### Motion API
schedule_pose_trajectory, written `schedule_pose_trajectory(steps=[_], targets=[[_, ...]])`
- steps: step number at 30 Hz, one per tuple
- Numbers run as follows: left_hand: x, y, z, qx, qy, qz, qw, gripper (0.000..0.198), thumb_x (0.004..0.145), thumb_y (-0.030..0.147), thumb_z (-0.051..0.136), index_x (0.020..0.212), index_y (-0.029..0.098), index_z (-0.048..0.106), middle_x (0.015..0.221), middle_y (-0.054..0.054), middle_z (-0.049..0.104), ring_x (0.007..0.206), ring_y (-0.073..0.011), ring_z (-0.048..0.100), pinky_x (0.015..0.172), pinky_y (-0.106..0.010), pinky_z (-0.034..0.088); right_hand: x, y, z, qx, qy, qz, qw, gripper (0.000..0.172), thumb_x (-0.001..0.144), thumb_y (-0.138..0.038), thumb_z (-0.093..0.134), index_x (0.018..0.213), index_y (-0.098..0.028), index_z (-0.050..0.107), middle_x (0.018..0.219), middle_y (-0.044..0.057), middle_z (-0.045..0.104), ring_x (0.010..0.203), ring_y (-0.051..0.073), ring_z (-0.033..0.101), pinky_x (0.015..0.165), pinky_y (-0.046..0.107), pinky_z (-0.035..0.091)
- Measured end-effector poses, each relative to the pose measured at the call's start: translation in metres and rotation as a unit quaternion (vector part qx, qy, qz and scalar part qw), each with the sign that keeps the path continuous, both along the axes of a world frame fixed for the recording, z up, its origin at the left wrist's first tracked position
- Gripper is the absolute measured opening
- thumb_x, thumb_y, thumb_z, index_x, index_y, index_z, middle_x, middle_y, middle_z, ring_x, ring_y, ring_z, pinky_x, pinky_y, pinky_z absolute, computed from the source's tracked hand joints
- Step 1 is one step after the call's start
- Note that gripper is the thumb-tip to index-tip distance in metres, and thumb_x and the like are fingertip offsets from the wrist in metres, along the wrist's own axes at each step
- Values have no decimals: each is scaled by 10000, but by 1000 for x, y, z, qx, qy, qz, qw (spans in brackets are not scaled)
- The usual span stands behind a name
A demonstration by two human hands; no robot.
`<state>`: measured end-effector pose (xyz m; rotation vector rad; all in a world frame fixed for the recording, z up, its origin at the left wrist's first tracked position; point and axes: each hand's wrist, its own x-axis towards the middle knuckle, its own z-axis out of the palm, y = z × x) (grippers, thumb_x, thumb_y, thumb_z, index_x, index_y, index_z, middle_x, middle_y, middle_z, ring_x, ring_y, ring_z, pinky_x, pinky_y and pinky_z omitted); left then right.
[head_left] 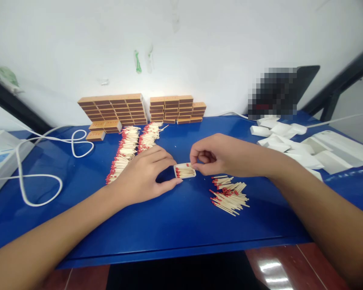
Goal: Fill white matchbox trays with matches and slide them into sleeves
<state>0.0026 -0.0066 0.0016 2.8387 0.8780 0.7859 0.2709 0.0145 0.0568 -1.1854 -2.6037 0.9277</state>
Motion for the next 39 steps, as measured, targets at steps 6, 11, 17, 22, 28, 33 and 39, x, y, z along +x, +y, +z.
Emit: schedule_pose_trajectory(steps=[6,11,17,22,28,33,39], targets=[[0,-1,0,-7,-1,-9,1000,255,1016,418,703,1118,191,758,1103,-104,770,1059,-266,698,953,-444,587,-16,-1,-17,47,31,-7,998,120,906,-325,700,899,-206,690,804,0,655,690,136,507,653,291,320],[1,-1,2,-12,3,-4,1000,243,1014,401,704,1121,191,765,1099,-104,772,1061,-269,704,964,-445,583,-17,0,-20,78,-7,-7,997,100,929,-298,665,895,-205,681,804,10,664,699,148,506,665,299,309],[1,0,3,-10,5,2,1000,229,1024,378,687,1107,178,759,1083,-97,778,1040,-265,706,935,-436,586,-5,1,-9,74,-15,-6,997,139,936,-320,653,883,-212,723,721,-10,630,651,139,477,648,311,297],[-1,0,1,13,15,17,1000,356,1000,429,720,1256,182,724,1196,-113,774,1170,-300,686,1044,-484,575,15,3,10,63,-85,-24,994,193,892,-410,695,856,-233,763,732,1,652,651,156,529,645,322,333],[-2,1,-4,30,16,12,999,359,994,398,728,1283,185,733,1359,-138,732,1355,-334,608,1166,-550,527,29,3,13,-34,-189,-9,981,195,771,-356,728,936,-278,798,822,17,721,657,191,615,595,321,374],[-2,3,-4,19,9,6,1000,236,991,362,730,1164,204,764,1279,-126,750,1295,-320,640,1134,-540,546,29,4,10,-57,-209,-10,976,182,754,-342,721,904,-275,799,790,18,717,632,192,610,574,325,377],[-2,3,-3,16,7,-1,1000,252,1004,359,716,1176,180,756,1237,-125,757,1261,-302,650,1121,-511,556,30,6,10,-66,-209,-11,976,149,758,-333,723,869,-262,795,773,14,701,614,177,580,567,318,373]])
